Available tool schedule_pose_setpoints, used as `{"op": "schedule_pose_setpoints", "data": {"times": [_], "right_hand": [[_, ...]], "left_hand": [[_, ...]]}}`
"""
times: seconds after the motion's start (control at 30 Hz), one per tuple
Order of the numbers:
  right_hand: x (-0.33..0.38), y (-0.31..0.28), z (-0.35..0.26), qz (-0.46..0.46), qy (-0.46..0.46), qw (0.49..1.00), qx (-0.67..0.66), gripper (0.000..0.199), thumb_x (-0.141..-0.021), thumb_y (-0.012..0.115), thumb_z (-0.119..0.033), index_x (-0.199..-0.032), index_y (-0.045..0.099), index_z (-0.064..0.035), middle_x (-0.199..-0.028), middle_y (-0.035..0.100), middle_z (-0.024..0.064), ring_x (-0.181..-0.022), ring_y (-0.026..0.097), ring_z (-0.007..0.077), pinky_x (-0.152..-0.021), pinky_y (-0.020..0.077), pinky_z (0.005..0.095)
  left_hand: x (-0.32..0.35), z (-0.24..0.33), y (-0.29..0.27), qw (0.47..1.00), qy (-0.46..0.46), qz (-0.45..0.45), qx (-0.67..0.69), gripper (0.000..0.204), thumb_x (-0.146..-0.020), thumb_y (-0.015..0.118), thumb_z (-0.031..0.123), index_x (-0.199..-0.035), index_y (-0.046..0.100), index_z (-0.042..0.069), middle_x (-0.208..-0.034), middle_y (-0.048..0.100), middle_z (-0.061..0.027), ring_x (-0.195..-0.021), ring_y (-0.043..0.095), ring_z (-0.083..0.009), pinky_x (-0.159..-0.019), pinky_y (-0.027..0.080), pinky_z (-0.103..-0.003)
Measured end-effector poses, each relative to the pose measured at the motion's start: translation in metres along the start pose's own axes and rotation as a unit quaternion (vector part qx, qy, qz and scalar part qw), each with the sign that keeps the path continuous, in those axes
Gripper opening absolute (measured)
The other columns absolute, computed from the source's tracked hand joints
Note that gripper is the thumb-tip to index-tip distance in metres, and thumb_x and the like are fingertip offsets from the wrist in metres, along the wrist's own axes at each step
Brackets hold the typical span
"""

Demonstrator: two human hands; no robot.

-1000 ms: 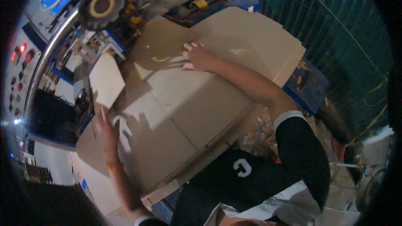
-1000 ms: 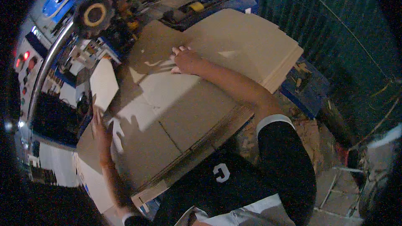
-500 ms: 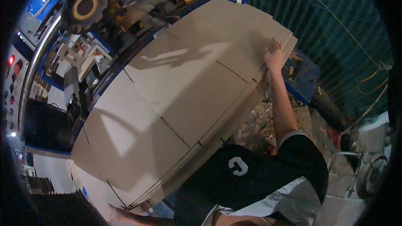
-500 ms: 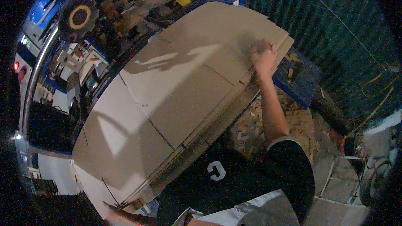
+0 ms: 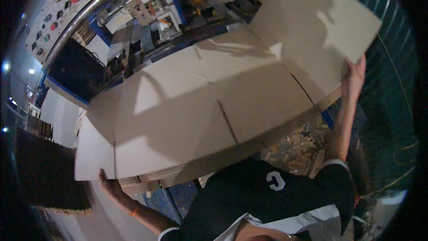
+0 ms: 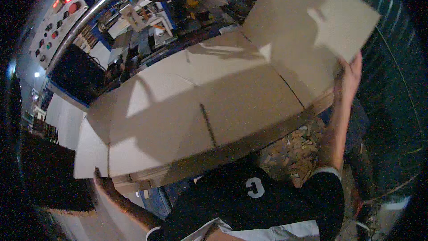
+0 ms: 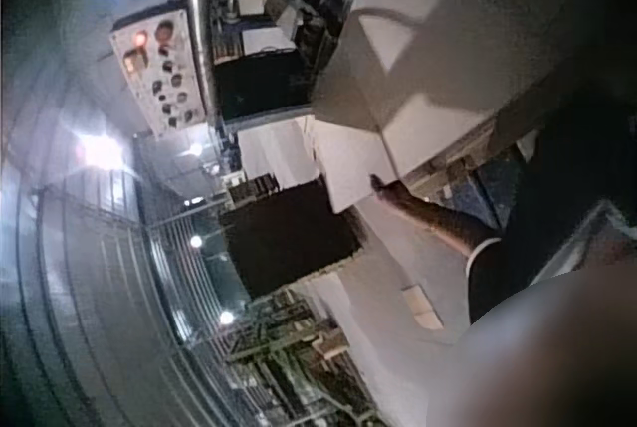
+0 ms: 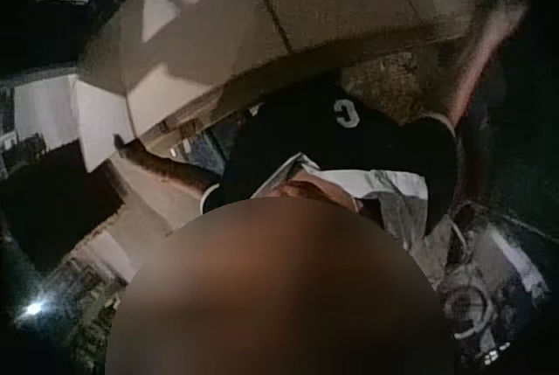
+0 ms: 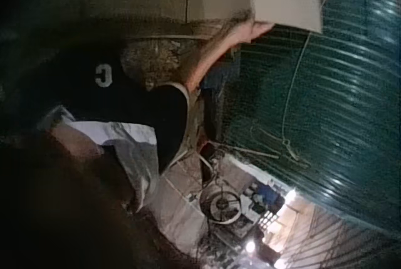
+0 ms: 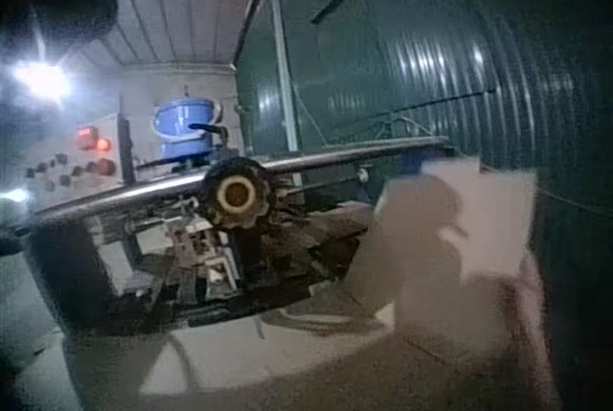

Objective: The person repeatedly picks up flat cardboard sheets from a stack and places them onto a machine feed table, aligning them by hand. The person continues this cycle throughout the clip, maintaining a neat stack on the table.

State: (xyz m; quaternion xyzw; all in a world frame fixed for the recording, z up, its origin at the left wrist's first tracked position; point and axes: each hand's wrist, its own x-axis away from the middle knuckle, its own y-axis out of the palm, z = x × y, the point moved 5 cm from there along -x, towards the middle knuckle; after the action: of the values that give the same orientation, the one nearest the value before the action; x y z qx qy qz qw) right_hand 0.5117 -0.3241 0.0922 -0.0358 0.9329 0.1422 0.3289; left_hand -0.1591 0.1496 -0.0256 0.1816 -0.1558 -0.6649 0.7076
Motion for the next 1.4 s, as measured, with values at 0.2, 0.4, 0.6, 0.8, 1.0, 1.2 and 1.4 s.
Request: {"op": "schedule_pose_setpoints", "data": {"times": [0.2, 0.4, 0.6, 0.8, 1.0, 1.2, 1.4], "right_hand": [[0.145, 0.029, -0.063, -0.258, -0.132, 0.915, 0.281, 0.042, -0.079, 0.057, -0.008, -0.12, 0.049, -0.0041, -0.126, 0.05, 0.0119, -0.112, 0.05, 0.0246, -0.096, 0.0372, 0.0365], [0.219, 0.088, -0.03, -0.641, -0.266, 0.659, 0.29, 0.05, -0.069, 0.061, -0.015, -0.118, 0.055, -0.0224, -0.13, 0.048, 0.0019, -0.118, 0.046, 0.0273, -0.101, 0.0342, 0.047], [0.211, 0.102, -0.022, -0.648, -0.278, 0.659, 0.263, 0.05, -0.071, 0.062, -0.017, -0.12, 0.054, -0.0201, -0.13, 0.047, 0.0029, -0.12, 0.044, 0.028, -0.102, 0.0322, 0.0472], [0.186, 0.111, 0.025, -0.668, -0.226, 0.644, 0.297, 0.051, -0.079, 0.06, -0.038, -0.125, 0.049, -0.0156, -0.135, 0.041, 0.0094, -0.125, 0.036, 0.0309, -0.105, 0.0253, 0.047], [0.118, 0.166, 0.089, -0.645, -0.187, 0.648, 0.36, 0.07, -0.071, 0.063, -0.05, -0.126, 0.047, -0.011, -0.138, 0.036, 0.0095, -0.127, 0.033, 0.0298, -0.105, 0.0247, 0.0432], [0.086, 0.233, 0.13, -0.624, -0.185, 0.665, 0.367, 0.071, -0.071, 0.062, -0.053, -0.127, 0.047, -0.0128, -0.139, 0.036, 0.0092, -0.122, 0.038, 0.0327, -0.101, 0.0303, 0.0437], [0.074, 0.271, 0.161, -0.541, -0.141, 0.678, 0.477, 0.075, -0.076, 0.046, -0.066, -0.131, 0.042, -0.0154, -0.139, 0.036, 0.0071, -0.125, 0.035, 0.033, -0.099, 0.0319, 0.0494]], "left_hand": [[0.105, 0.003, 0.046, 0.937, 0.143, 0.018, -0.317, 0.029, -0.084, 0.059, 0.016, -0.108, 0.055, 0.001, -0.098, 0.054, -0.0069, -0.093, 0.051, -0.0168, -0.083, 0.043, -0.033], [0.157, -0.035, 0.166, 0.65, 0.251, -0.413, -0.586, 0.044, -0.082, 0.048, 0.005, -0.125, 0.051, 0.011, -0.137, 0.04, -0.0123, -0.125, 0.04, -0.0295, -0.102, 0.032, -0.042], [0.164, -0.042, 0.193, 0.535, 0.31, -0.46, -0.637, 0.046, -0.078, 0.05, 0.005, -0.123, 0.054, 0.015, -0.132, 0.045, -0.0101, -0.123, 0.041, -0.0321, -0.103, 0.03, -0.044], [0.142, -0.048, 0.198, 0.537, 0.331, -0.453, -0.63, 0.047, -0.079, 0.052, 0.007, -0.126, 0.05, 0.015, -0.135, 0.041, -0.0121, -0.125, 0.038, -0.0326, -0.103, 0.029, -0.046], [0.086, -0.066, 0.239, 0.577, 0.357, -0.437, -0.591, 0.065, -0.068, 0.065, 0.003, -0.129, 0.045, 0.013, -0.134, 0.04, -0.0149, -0.124, 0.037, -0.0326, -0.103, 0.032, -0.041], [0.009, -0.106, 0.279, 0.563, 0.436, -0.408, -0.571, 0.062, -0.071, 0.065, 0.009, -0.13, 0.043, 0.012, -0.127, 0.046, -0.0159, -0.117, 0.042, -0.033, -0.098, 0.038, -0.039], [-0.044, -0.132, 0.318, 0.5, 0.472, -0.274, -0.672, 0.061, -0.076, 0.06, 0.01, -0.132, 0.037, 0.01, -0.125, 0.047, -0.0162, -0.115, 0.043, -0.0325, -0.095, 0.034, -0.044]]}}
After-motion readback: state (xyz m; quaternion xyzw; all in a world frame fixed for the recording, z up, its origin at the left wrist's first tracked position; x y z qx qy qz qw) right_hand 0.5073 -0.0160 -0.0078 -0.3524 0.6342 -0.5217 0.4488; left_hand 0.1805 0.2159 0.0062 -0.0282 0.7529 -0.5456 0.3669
